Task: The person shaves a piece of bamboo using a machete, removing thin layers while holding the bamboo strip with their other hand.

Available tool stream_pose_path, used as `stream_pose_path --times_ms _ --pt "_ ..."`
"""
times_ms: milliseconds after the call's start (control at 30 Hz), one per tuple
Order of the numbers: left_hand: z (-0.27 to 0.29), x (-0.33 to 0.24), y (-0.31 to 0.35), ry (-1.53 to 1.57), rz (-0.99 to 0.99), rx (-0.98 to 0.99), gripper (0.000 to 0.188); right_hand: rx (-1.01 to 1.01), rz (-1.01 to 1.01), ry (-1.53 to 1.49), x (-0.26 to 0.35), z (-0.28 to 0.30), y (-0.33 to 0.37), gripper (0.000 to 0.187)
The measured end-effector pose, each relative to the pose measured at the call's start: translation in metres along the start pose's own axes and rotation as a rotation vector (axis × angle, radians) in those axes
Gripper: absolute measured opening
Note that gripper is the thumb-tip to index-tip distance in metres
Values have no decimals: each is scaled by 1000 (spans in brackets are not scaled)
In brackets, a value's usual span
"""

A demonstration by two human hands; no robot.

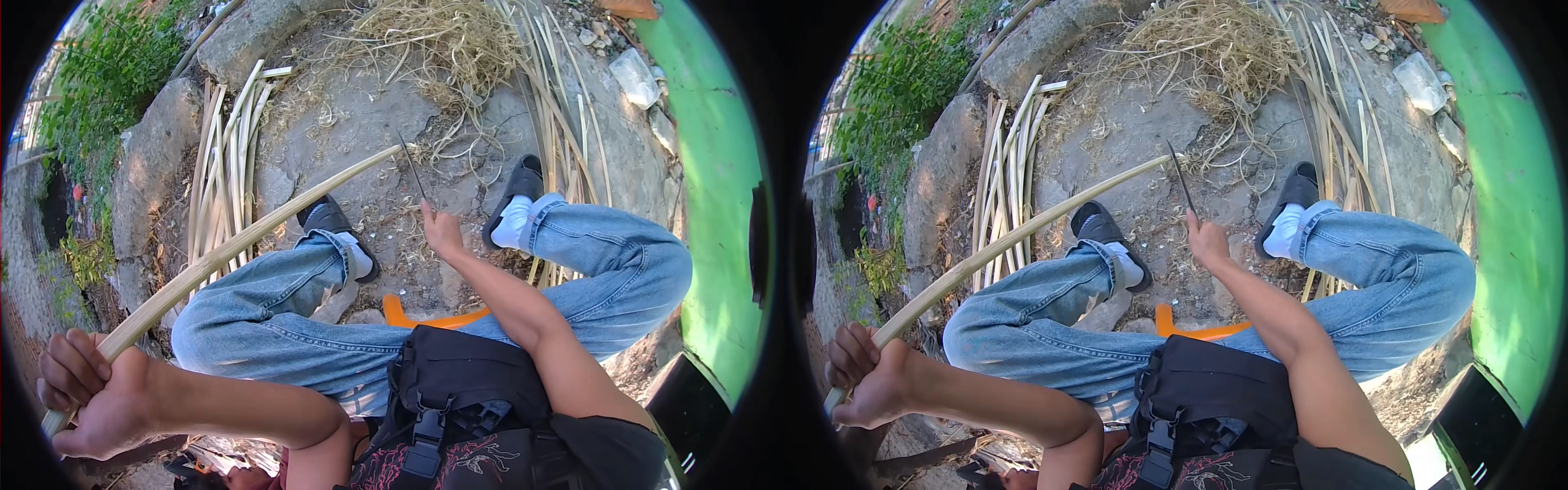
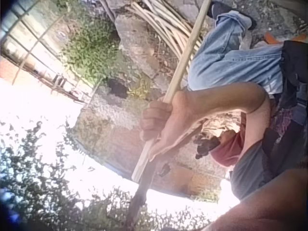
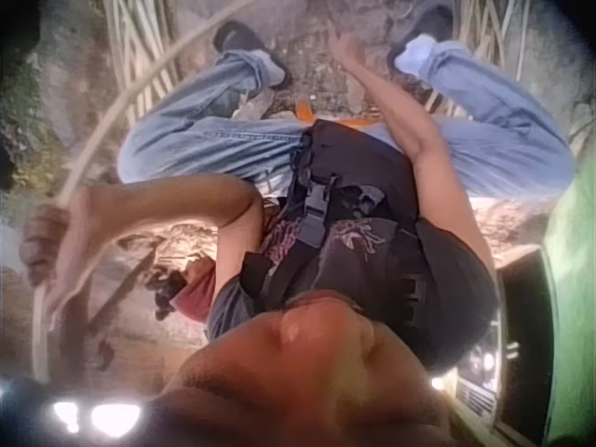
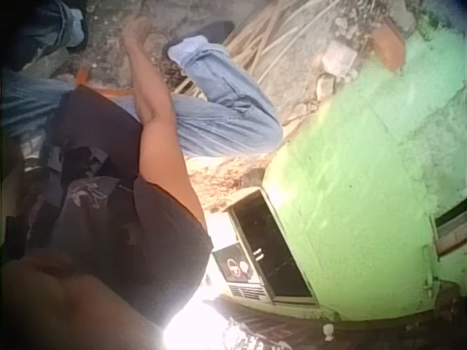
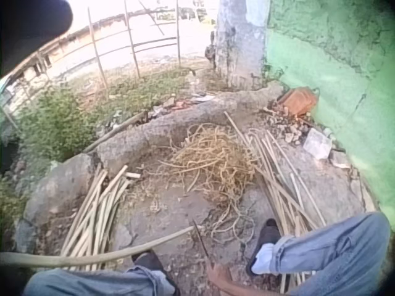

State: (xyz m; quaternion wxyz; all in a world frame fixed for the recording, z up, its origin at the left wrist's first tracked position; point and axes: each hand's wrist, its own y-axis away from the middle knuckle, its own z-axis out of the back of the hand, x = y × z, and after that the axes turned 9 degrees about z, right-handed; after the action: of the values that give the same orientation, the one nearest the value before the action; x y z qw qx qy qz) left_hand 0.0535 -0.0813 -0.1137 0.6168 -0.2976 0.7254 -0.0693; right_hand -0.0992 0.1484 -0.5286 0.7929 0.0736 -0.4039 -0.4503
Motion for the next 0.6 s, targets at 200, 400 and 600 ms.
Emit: stream_pose_path --times_ms 200,400,600 --pt "18 1 -16 220 59 195 31 8 -18 -73 15 22 1 76" --pt "26 -1 -27 162 87 191 27 8 318 -327 92 34 22 67" --pt "22 7 -23 200 63 137 30 69 -91 22 -32 7 9 70"
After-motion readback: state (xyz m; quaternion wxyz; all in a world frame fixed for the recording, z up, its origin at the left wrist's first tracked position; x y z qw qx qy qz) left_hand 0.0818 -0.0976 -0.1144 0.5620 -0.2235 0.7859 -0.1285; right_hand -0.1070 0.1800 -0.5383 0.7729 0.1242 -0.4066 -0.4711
